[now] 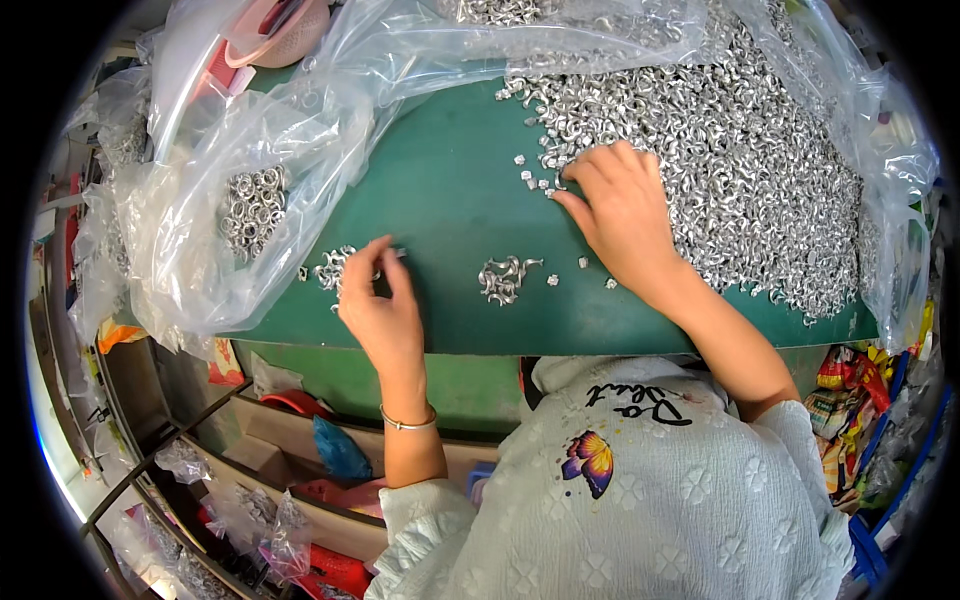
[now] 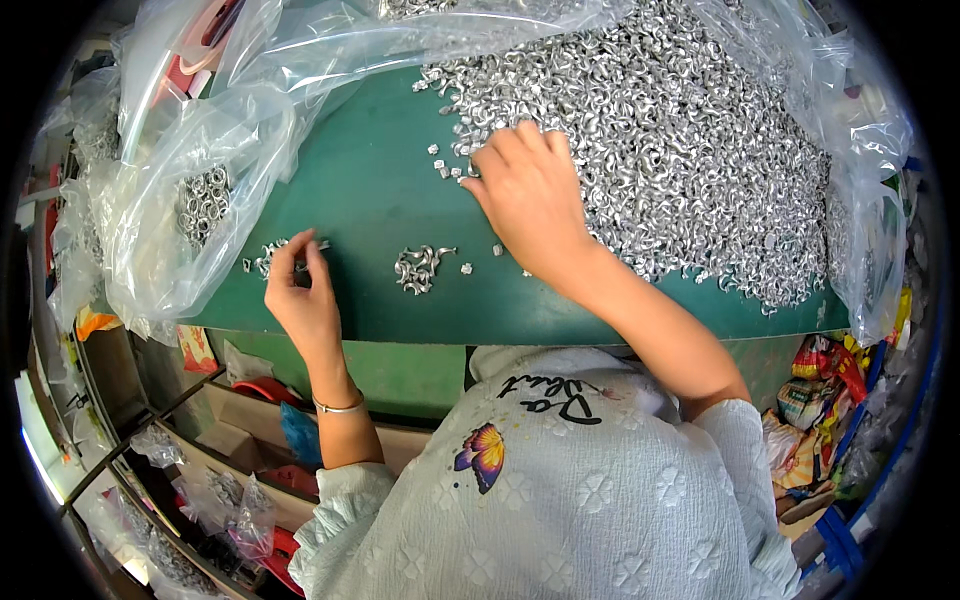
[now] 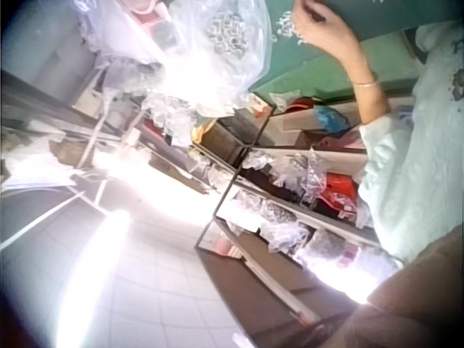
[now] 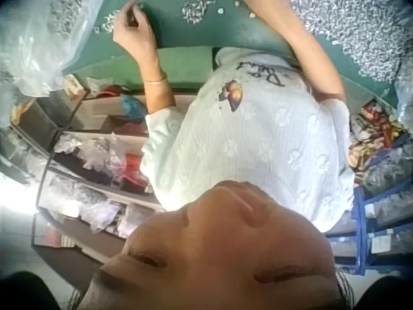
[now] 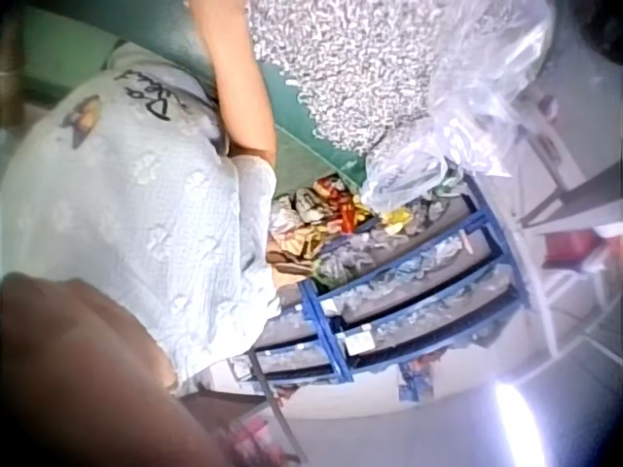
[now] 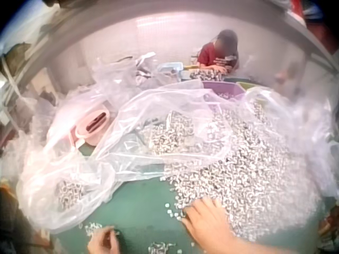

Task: The person picks through a large pile of small silver-colored metal pieces by hand, grouping them on a green table and placing some into clear plastic bags.

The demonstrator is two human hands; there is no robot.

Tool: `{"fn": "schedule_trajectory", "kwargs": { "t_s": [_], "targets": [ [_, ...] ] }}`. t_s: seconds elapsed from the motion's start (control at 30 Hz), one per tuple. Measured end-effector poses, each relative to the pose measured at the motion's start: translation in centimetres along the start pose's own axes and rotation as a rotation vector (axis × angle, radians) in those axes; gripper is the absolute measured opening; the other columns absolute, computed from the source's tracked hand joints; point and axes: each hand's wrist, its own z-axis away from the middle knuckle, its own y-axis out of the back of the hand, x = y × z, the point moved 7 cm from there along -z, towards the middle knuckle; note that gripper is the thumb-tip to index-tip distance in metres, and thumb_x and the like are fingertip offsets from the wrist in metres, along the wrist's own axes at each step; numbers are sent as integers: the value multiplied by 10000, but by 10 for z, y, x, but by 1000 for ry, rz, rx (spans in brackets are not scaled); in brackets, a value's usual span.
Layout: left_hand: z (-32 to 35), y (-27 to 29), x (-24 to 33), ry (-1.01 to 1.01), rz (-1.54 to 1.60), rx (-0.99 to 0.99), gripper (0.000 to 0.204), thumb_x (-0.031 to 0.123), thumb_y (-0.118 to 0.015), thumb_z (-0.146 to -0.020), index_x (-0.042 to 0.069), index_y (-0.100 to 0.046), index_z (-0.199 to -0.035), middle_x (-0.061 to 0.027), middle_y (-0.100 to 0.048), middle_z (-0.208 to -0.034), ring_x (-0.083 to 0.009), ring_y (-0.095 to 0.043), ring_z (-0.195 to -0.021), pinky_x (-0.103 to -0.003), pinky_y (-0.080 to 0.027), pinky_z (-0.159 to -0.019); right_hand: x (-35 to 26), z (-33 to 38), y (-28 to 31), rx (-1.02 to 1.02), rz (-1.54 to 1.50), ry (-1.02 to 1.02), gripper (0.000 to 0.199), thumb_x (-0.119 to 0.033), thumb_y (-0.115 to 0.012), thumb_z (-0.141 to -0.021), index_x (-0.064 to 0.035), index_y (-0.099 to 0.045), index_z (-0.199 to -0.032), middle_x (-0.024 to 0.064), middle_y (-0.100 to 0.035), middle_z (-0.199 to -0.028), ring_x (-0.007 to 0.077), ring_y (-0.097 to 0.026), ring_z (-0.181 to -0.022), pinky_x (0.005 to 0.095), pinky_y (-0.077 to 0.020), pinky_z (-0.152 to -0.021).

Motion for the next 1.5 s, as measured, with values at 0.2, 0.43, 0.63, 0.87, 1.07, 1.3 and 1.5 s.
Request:
{"fn": "schedule_trajectory", "kwargs": {
  "t_s": [0.2, 0.43, 0.63, 0.87, 1.07, 1.3, 1.5],
  "targets": [
    [5, 13, -3, -161, -405, 129, 225, 8, -605, -845, 47, -647, -1063, -109, -595, -1074, -282, -548, -988, -390, -399, -846, -11, 25, -6, -192, -74, 69, 38, -75, -637, -753, -70, -621, -787, 41, -531, -834, 223, -488, -872, 343, -360, -766],
    [30, -43, 80, -389, 161, -394, 288, -56, -554, -849, 36, -634, -1110, -132, -588, -1174, -317, -548, -1104, -377, -408, -958, -2, 20, -2, -166, -224, 15, 141, -113, -648, -793, -51, -656, -919, 60, -599, -1078, 253, -508, -1046, 386, -390, -861],
    [-5, -80, 95, -571, 53, -486, 417, -34, -595, -823, 72, -568, -1226, -112, -528, -1268, -324, -500, -1157, -409, -395, -953, -1, 13, -9, -234, 142, 82, 405, -163, -671, -813, -35, -580, -1186, 105, -520, -1281, 278, -422, -1272, 457, -328, -1040],
    [-28, -101, 83, -542, 204, -510, 261, 0, -652, -791, 46, -641, -1048, -88, -554, -1132, -295, -535, -1015, -418, -414, -863, 24, 45, 29, -297, 162, 24, 259, -119, -675, -805, -93, -641, -1061, 39, -549, -1243, 252, -429, -1284, 539, -260, -1057],
    [-15, -90, 106, -657, 31, -471, 250, 14, -659, -789, 60, -646, -1034, -77, -558, -1135, -279, -521, -1032, -397, -394, -855, 13, 22, 30, -99, 21, -60, 234, -100, -681, -791, -66, -639, -1019, 64, -555, -1195, 255, -485, -1177, 464, -312, -989],
    [-8, -85, 106, -654, 49, -475, 256, 47, -685, -789, 76, -631, -1037, -59, -563, -1086, -259, -529, -994, -367, -384, -814, 18, 28, 27, -70, 62, -105, 193, -117, -713, -757, -61, -629, -923, 57, -553, -1045, 246, -499, -1040, 427, -338, -893],
    [11, -107, 116, -746, 20, -526, 220, 50, -703, -772, 48, -607, -969, -53, -565, -1001, -238, -539, -936, -360, -374, -783, 13, 22, 10, -84, 101, -27, 142, -106, -703, -735, -84, -615, -844, 40, -526, -928, 231, -488, -934, 401, -344, -848]
  ]
}}
